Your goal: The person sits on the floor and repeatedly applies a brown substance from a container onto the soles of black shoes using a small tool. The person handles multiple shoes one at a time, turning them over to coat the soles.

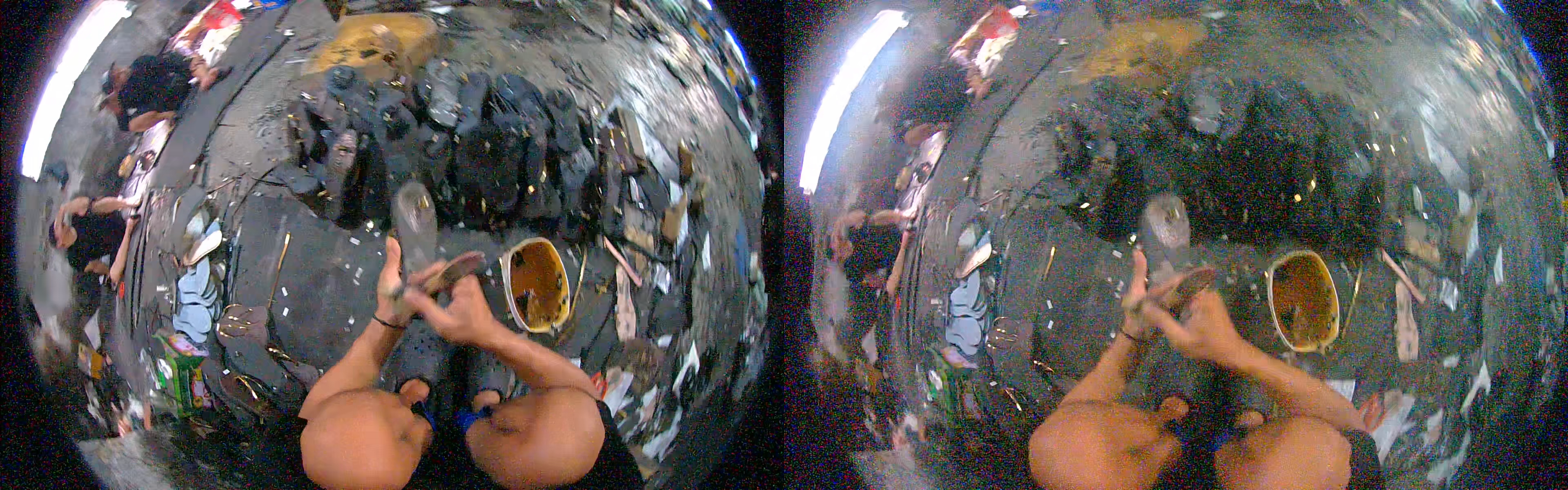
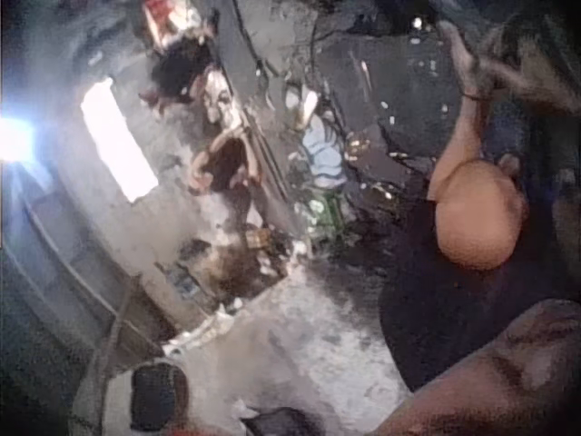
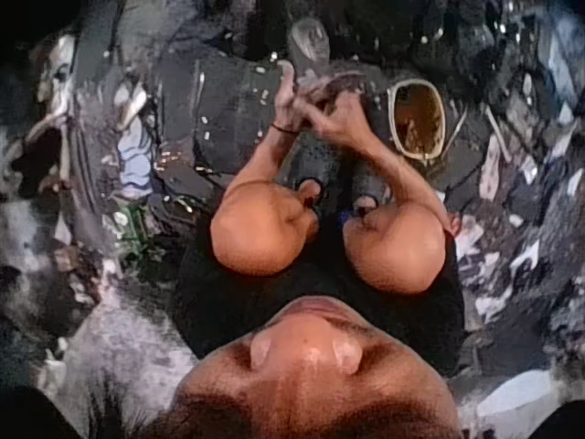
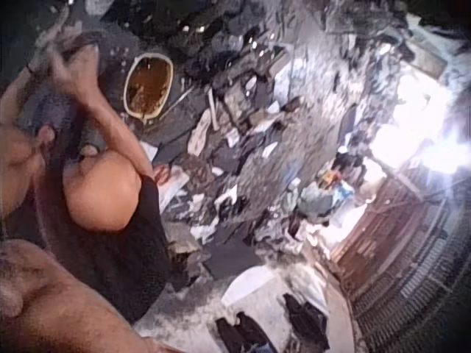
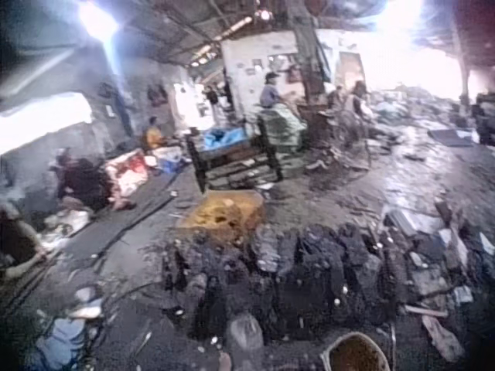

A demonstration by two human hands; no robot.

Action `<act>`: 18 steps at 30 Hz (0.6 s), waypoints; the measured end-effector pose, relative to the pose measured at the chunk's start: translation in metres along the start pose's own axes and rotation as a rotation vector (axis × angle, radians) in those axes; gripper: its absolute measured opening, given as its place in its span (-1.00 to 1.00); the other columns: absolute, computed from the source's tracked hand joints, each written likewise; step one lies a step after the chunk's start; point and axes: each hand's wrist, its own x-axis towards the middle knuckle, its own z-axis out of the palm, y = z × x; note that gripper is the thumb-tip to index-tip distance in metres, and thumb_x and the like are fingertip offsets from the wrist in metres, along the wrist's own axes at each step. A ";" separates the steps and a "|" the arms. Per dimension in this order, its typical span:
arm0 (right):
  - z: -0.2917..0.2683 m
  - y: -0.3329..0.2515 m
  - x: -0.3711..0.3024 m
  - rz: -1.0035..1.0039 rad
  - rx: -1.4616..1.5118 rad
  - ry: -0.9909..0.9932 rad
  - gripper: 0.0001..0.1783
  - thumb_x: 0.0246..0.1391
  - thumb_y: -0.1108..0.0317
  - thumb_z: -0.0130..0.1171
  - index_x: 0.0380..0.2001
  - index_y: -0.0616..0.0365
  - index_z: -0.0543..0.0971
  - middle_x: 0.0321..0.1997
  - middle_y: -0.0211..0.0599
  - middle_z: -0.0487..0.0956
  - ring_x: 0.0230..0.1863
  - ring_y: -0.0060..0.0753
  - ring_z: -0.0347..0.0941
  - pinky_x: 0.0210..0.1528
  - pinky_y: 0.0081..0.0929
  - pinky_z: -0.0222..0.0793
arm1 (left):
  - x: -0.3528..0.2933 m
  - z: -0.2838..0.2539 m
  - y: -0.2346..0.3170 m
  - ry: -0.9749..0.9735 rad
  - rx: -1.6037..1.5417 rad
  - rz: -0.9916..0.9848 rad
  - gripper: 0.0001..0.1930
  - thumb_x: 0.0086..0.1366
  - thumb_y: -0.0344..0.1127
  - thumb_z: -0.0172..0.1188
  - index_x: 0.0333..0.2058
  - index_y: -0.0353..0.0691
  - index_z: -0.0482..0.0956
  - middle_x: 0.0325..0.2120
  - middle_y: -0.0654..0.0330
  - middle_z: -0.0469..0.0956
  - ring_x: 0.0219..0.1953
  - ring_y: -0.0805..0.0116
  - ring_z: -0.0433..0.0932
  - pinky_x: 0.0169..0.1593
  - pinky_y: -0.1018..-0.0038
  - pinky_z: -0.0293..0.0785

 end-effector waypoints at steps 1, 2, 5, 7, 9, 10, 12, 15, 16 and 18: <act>0.003 -0.006 -0.003 0.048 0.053 -0.137 -0.73 0.02 0.25 0.36 -0.26 0.18 0.62 -0.33 -0.18 0.66 -0.26 -0.27 0.60 -0.10 -0.32 0.46 | 0.000 -0.003 0.006 -0.017 -0.030 0.072 -0.48 0.43 0.16 -0.03 0.00 -0.19 0.53 -0.20 0.25 0.61 -0.22 0.36 0.59 -0.15 0.40 0.56; 0.004 0.005 -0.006 0.047 0.092 -0.063 -0.73 -0.01 0.28 0.39 -0.26 0.17 0.61 -0.32 -0.19 0.66 -0.27 -0.29 0.59 -0.10 -0.34 0.45 | 0.001 -0.004 0.011 -0.043 -0.064 0.140 -0.53 0.45 0.10 -0.03 0.01 -0.19 0.53 -0.19 0.26 0.61 -0.21 0.36 0.59 -0.14 0.39 0.56; -0.039 0.010 0.002 0.216 0.112 0.224 -0.82 0.07 0.32 0.33 -0.30 0.16 0.61 -0.29 -0.33 0.64 -0.24 -0.43 0.54 -0.10 -0.39 0.45 | 0.008 -0.022 0.061 -0.217 -0.330 0.110 -0.62 0.48 -0.09 -0.12 -0.01 -0.21 0.54 -0.13 0.16 0.63 -0.12 0.18 0.62 0.01 0.22 0.56; -0.072 0.032 -0.006 0.176 0.035 0.348 -0.84 0.09 0.34 0.31 -0.31 0.18 0.62 -0.30 -0.34 0.63 -0.25 -0.47 0.53 -0.12 -0.44 0.44 | 0.037 -0.030 0.094 -0.188 -0.363 0.130 -0.63 0.46 -0.11 -0.14 -0.04 -0.20 0.55 -0.14 0.12 0.64 -0.10 0.09 0.62 0.06 0.11 0.53; -0.079 0.040 -0.019 0.191 -0.041 0.361 -0.80 0.11 0.33 0.31 -0.27 0.23 0.61 -0.31 -0.37 0.62 -0.24 -0.48 0.51 -0.10 -0.45 0.42 | 0.064 -0.043 0.143 -0.191 -0.371 0.224 -0.60 0.46 -0.06 -0.13 -0.01 -0.21 0.52 -0.10 0.10 0.62 -0.05 0.09 0.59 0.12 0.11 0.47; -0.080 0.052 -0.025 0.173 -0.017 0.350 -0.80 0.11 0.33 0.31 -0.27 0.23 0.61 -0.30 -0.36 0.62 -0.24 -0.49 0.51 -0.11 -0.46 0.42 | 0.082 -0.056 0.167 -0.188 -0.355 0.290 -0.56 0.47 -0.03 -0.14 0.06 -0.23 0.47 -0.02 0.08 0.58 0.02 0.10 0.55 0.17 0.15 0.43; -0.083 0.054 -0.036 0.217 -0.064 0.355 -0.81 0.12 0.33 0.30 -0.27 0.22 0.60 -0.28 -0.33 0.62 -0.22 -0.49 0.51 -0.10 -0.46 0.41 | 0.101 -0.070 0.187 0.092 -0.374 0.377 -0.46 0.48 0.04 -0.15 0.21 -0.27 0.30 0.13 0.04 0.45 0.16 0.12 0.44 0.27 0.20 0.31; -0.101 0.048 -0.052 0.150 -0.395 0.337 -0.75 0.19 0.29 0.26 -0.14 0.22 0.58 -0.24 -0.35 0.57 -0.18 -0.46 0.46 0.01 -0.44 0.35 | 0.083 -0.151 0.165 0.463 -0.156 0.565 -0.38 0.46 0.07 -0.08 0.29 -0.27 0.17 0.18 0.02 0.40 0.22 0.18 0.37 0.22 0.29 0.27; -0.119 0.062 -0.067 0.351 -0.686 0.448 -0.72 0.17 0.26 0.29 -0.14 0.21 0.60 -0.16 -0.26 0.61 -0.13 -0.35 0.51 0.02 -0.37 0.38 | 0.062 -0.166 0.136 0.484 0.035 0.601 -0.54 0.47 0.02 -0.06 0.05 -0.27 0.43 -0.10 0.15 0.56 -0.05 0.27 0.51 0.03 0.38 0.40; -0.122 0.054 -0.071 0.058 -0.883 0.474 -0.77 0.18 0.30 0.26 -0.17 0.22 0.61 -0.11 -0.19 0.63 -0.09 -0.20 0.55 0.01 -0.31 0.39 | -0.001 -0.214 0.075 0.571 0.767 0.946 -0.63 0.43 -0.03 0.05 -0.21 -0.28 0.55 -0.35 0.29 0.55 -0.31 0.42 0.50 -0.18 0.41 0.49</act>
